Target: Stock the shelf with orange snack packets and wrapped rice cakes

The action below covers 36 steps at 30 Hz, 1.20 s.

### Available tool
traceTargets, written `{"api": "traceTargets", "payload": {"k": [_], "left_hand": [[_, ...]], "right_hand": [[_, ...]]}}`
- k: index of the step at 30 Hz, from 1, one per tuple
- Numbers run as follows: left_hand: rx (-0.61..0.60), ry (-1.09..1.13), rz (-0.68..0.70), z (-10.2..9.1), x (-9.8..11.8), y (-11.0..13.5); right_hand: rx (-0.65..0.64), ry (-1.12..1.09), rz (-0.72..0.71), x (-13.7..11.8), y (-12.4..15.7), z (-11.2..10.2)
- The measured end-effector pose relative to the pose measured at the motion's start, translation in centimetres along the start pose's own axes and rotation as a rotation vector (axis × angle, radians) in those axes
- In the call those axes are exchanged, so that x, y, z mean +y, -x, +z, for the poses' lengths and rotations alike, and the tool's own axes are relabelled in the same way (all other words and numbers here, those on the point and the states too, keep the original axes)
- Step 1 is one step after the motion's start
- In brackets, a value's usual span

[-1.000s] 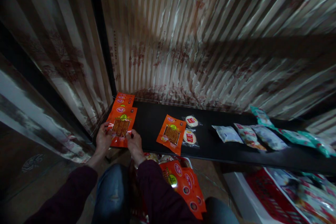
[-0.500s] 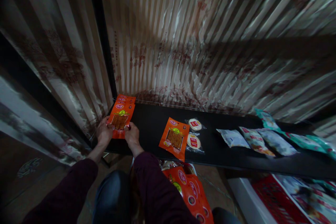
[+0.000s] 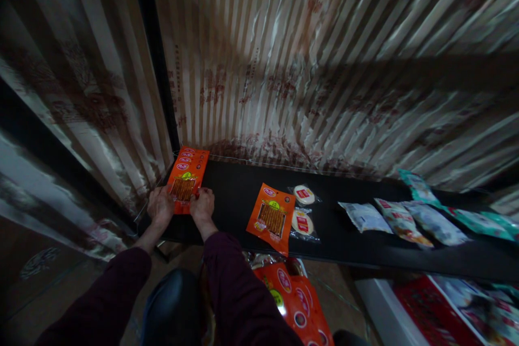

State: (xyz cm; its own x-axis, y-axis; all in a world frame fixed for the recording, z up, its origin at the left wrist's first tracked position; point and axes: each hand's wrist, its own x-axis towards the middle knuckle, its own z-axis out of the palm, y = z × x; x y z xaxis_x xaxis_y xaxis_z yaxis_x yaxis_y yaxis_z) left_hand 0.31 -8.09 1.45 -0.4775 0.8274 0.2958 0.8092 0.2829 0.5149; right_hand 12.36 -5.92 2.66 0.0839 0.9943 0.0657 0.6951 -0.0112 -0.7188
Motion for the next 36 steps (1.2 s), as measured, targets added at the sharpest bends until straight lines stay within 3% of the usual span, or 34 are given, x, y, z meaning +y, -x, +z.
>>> {"api": "traceTargets", "payload": {"k": [6,20,27,36], "left_hand": [[0.037,-0.023,0.033,0.7,-0.4,0.4],[0.116,-0.104,0.23,0.9,0.3,0.9],[0.056,-0.117,0.203,0.6,1.1,-1.0],[0.008,-0.122,0.289,2.4,-0.1,-1.5]], "right_hand": [[-0.062,0.056,0.006,0.2,0.1,0.1],[0.115,-0.145,-0.071,0.7,-1.3,1.1],[0.052,-0.25,-0.005,0.5,-3.9,1.6],[-0.045,-0.278,-0.062,0.1,-5.7,1.6]]}}
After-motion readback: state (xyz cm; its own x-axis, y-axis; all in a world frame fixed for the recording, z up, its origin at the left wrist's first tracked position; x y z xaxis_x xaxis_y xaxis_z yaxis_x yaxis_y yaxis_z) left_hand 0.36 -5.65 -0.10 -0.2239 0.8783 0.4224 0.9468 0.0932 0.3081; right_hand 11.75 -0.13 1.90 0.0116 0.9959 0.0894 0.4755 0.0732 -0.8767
